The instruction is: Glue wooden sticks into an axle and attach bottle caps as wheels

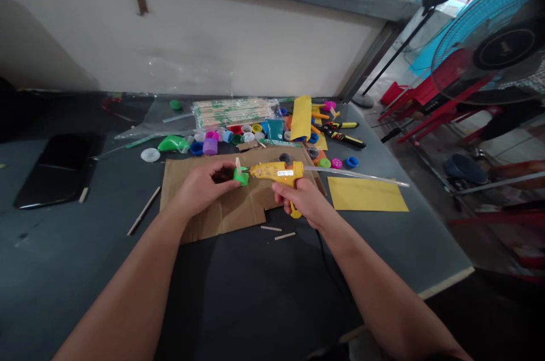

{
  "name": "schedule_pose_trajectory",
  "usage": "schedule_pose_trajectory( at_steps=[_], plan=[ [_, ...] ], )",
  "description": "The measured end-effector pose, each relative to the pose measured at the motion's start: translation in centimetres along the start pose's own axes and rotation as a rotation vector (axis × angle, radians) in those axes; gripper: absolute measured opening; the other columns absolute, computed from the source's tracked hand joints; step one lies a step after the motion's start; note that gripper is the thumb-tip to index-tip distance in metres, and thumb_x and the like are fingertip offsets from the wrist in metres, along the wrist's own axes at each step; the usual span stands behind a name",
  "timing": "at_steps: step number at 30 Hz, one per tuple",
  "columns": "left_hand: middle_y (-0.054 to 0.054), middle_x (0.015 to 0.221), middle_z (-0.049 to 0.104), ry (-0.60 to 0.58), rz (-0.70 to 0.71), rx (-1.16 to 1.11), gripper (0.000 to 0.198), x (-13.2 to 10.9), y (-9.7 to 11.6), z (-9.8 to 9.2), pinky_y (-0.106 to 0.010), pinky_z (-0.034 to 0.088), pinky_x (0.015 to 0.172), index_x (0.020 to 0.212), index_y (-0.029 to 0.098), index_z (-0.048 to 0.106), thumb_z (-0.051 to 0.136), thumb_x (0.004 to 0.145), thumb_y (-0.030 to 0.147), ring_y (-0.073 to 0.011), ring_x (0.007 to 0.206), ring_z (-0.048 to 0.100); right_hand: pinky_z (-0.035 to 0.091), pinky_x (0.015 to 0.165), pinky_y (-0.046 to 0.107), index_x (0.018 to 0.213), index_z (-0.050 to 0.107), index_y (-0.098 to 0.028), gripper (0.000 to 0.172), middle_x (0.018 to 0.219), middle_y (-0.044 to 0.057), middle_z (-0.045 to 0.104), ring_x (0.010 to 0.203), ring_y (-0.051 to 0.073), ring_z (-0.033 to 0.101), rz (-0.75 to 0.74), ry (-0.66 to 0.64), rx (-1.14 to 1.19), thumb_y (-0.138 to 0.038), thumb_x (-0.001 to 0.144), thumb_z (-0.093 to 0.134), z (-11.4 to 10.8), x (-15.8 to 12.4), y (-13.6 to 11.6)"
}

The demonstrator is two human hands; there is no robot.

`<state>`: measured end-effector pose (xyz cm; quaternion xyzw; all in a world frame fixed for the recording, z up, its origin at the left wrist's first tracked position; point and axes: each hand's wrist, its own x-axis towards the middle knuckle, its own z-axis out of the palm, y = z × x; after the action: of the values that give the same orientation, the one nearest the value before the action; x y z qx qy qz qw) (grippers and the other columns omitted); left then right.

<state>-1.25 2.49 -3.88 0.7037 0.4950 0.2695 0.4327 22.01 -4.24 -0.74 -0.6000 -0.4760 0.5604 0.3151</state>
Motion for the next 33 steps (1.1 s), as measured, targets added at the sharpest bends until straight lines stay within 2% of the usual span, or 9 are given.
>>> schedule_pose_trajectory(
  at_steps=[8,20,33],
  plan=[
    [-0.003,0.102,0.07,-0.003,0.005,0.0,0.04,-0.1,0.1,0.0,-0.035,0.051,0.079,0.107,0.025,0.064,0.07,0.072,0.045,-0.0205,0.086,0.064,0.037,0.041,0.023,0.069,0.054,-0.018,0.024,0.063,-0.001,0.058,0.041,0.006,0.045,0.028,0.016,0.011,-0.037,0.084,0.058,-0.2,-0.4,-0.3],
    [-0.004,0.101,0.07,0.014,-0.002,0.02,0.044,-0.1,0.0,0.1,-0.036,0.051,0.079,0.108,0.024,0.064,0.07,0.071,0.046,-0.0212,0.085,0.064,0.036,0.042,0.023,0.066,0.055,-0.018,0.032,0.064,0.0,0.059,0.042,0.006,0.047,-0.002,0.008,-0.084,-0.044,0.084,0.057,-0.3,-0.5,0.9],
    [-0.004,0.099,0.07,0.041,0.002,0.021,0.043,0.0,-0.2,0.2,-0.036,0.051,0.078,0.105,0.023,0.065,0.072,0.069,0.046,-0.0209,0.084,0.065,0.036,0.042,0.022,0.065,0.054,-0.018,0.03,0.065,0.001,0.06,0.041,0.005,0.046,0.034,0.01,-0.069,-0.04,0.084,0.057,-0.1,-1.0,0.1]
  ],
)
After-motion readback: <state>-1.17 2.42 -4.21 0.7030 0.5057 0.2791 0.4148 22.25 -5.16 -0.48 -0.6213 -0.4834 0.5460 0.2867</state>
